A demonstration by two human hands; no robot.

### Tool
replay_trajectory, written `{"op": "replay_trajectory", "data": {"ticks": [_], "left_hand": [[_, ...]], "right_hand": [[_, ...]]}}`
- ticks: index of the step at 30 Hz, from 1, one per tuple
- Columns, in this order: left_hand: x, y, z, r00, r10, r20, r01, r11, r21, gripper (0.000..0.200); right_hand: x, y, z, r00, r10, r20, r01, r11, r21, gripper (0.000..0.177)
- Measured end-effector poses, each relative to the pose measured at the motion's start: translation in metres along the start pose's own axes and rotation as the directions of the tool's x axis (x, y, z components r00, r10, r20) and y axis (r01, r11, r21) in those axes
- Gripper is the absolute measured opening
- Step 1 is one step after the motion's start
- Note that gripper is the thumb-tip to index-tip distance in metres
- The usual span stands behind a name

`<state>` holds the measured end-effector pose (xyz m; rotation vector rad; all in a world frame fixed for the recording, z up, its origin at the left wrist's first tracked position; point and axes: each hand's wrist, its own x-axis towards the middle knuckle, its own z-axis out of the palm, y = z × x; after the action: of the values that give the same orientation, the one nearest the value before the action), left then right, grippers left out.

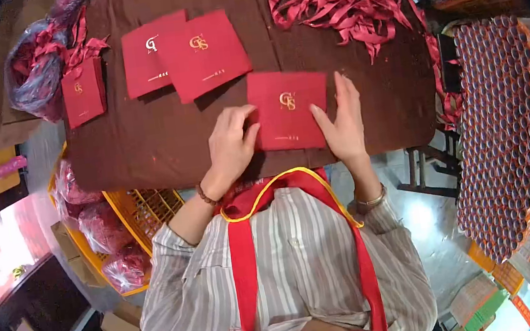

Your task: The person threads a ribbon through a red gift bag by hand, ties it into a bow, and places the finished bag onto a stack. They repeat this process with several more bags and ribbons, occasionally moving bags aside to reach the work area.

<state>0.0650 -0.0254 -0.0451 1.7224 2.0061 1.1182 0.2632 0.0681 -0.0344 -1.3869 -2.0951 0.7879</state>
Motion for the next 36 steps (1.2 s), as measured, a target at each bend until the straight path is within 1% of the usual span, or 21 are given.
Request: {"op": "replay_trajectory", "data": {"ticks": [1, 2, 3, 5, 7, 9, 13, 15, 17, 21, 22, 24, 25, 27, 29, 31, 32, 33, 34, 35, 36], "left_hand": [[0.003, 0.0, -0.001, 0.996, 0.092, 0.009, -0.092, 0.984, 0.151, 0.028], [0.01, -0.002, -0.005, 0.976, 0.212, -0.056, -0.178, 0.917, 0.358, 0.023], [0.017, 0.0, -0.01, 0.977, 0.213, -0.017, -0.178, 0.856, 0.485, 0.025], [0.045, 0.004, -0.023, 0.949, 0.308, 0.069, -0.28, 0.719, 0.637, 0.033], [0.07, -0.014, -0.024, 0.923, 0.324, 0.208, -0.381, 0.686, 0.62, 0.047], [0.09, -0.027, -0.03, 0.905, 0.318, 0.282, -0.424, 0.626, 0.655, 0.064], [0.104, -0.053, -0.046, 0.871, 0.352, 0.343, -0.49, 0.567, 0.662, 0.05], [0.102, -0.061, -0.055, 0.907, 0.306, 0.29, -0.418, 0.569, 0.708, 0.049], [0.101, -0.068, -0.065, 0.918, 0.293, 0.267, -0.392, 0.574, 0.719, 0.047], [0.123, -0.04, -0.044, 0.896, 0.359, 0.261, -0.443, 0.679, 0.585, 0.039], [0.133, -0.026, -0.031, 0.868, 0.432, 0.244, -0.492, 0.682, 0.541, 0.039], [0.152, -0.014, 0.003, 0.848, 0.464, 0.255, -0.526, 0.683, 0.507, 0.045], [0.159, -0.013, 0.021, 0.843, 0.496, 0.208, -0.524, 0.672, 0.523, 0.044], [0.173, -0.021, 0.047, 0.868, 0.448, 0.215, -0.487, 0.681, 0.547, 0.038], [0.175, -0.028, 0.054, 0.88, 0.446, 0.162, -0.46, 0.718, 0.522, 0.032], [0.178, -0.021, 0.047, 0.891, 0.44, 0.116, -0.435, 0.751, 0.497, 0.027], [0.174, -0.019, 0.039, 0.91, 0.411, 0.048, -0.408, 0.873, 0.267, 0.023], [0.168, -0.011, 0.027, 0.934, 0.358, -0.009, -0.358, 0.934, 0.016, 0.019], [0.158, 0.003, 0.01, 0.96, 0.27, 0.077, -0.266, 0.962, -0.061, 0.016], [0.148, 0.01, 0.0, 0.963, 0.258, 0.077, -0.254, 0.966, -0.057, 0.016], [0.14, 0.016, -0.008, 0.983, 0.08, 0.165, -0.014, 0.931, -0.365, 0.017]], "right_hand": [[0.006, 0.003, 0.003, 0.977, -0.199, -0.07, 0.178, 0.956, -0.234, 0.066], [0.012, 0.007, 0.01, 0.985, -0.172, -0.019, 0.169, 0.98, -0.107, 0.066], [0.017, 0.008, 0.014, 0.984, -0.177, -0.024, 0.174, 0.98, -0.102, 0.066], [0.027, 0.006, 0.023, 0.96, -0.276, 0.041, 0.279, 0.946, -0.164, 0.065], [0.028, 0.01, 0.035, 0.954, -0.298, 0.026, 0.299, 0.944, -0.142, 0.062], [0.027, 0.015, 0.043, 0.945, -0.325, 0.038, 0.325, 0.917, -0.23, 0.057], [0.025, 0.018, 0.046, 0.947, -0.322, 0.001, 0.315, 0.926, -0.207, 0.053], [0.026, 0.018, 0.046, 0.95, -0.312, 0.002, 0.305, 0.927, -0.218, 0.055], [0.027, 0.016, 0.046, 0.968, -0.248, -0.044, 0.241, 0.963, -0.124, 0.058], [0.027, 0.019, 0.046, 0.961, -0.277, -0.012, 0.271, 0.948, -0.165, 0.06], [0.027, 0.019, 0.046, 0.961, -0.275, -0.004, 0.27, 0.948, -0.169, 0.059], [0.027, 0.018, 0.047, 0.962, -0.273, 0.0, 0.268, 0.947, -0.175, 0.058], [0.027, 0.018, 0.047, 0.964, -0.266, -0.004, 0.261, 0.95, -0.17, 0.057], [0.027, 0.018, 0.046, 0.967, -0.256, -0.017, 0.249, 0.953, -0.17, 0.056], [0.027, 0.019, 0.042, 0.976, -0.214, -0.028, 0.213, 0.977, -0.03, 0.051], [0.029, 0.02, 0.032, 0.98, -0.183, -0.082, 0.186, 0.982, 0.026, 0.047], [0.03, 0.02, 0.026, 0.98, -0.155, -0.125, 0.166, 0.982, 0.087, 0.044], [0.032, 0.019, 0.021, 0.98, -0.163, -0.115, 0.172, 0.982, 0.073, 0.041], [0.035, 0.014, 0.018, 0.987, -0.143, -0.072, 0.153, 0.974, 0.167, 0.041], [0.038, 0.009, 0.015, 0.991, -0.13, -0.025, 0.132, 0.957, 0.258, 0.042], [0.04, 0.003, 0.016, 0.991, -0.137, -0.014, 0.135, 0.955, 0.264, 0.042]]}}
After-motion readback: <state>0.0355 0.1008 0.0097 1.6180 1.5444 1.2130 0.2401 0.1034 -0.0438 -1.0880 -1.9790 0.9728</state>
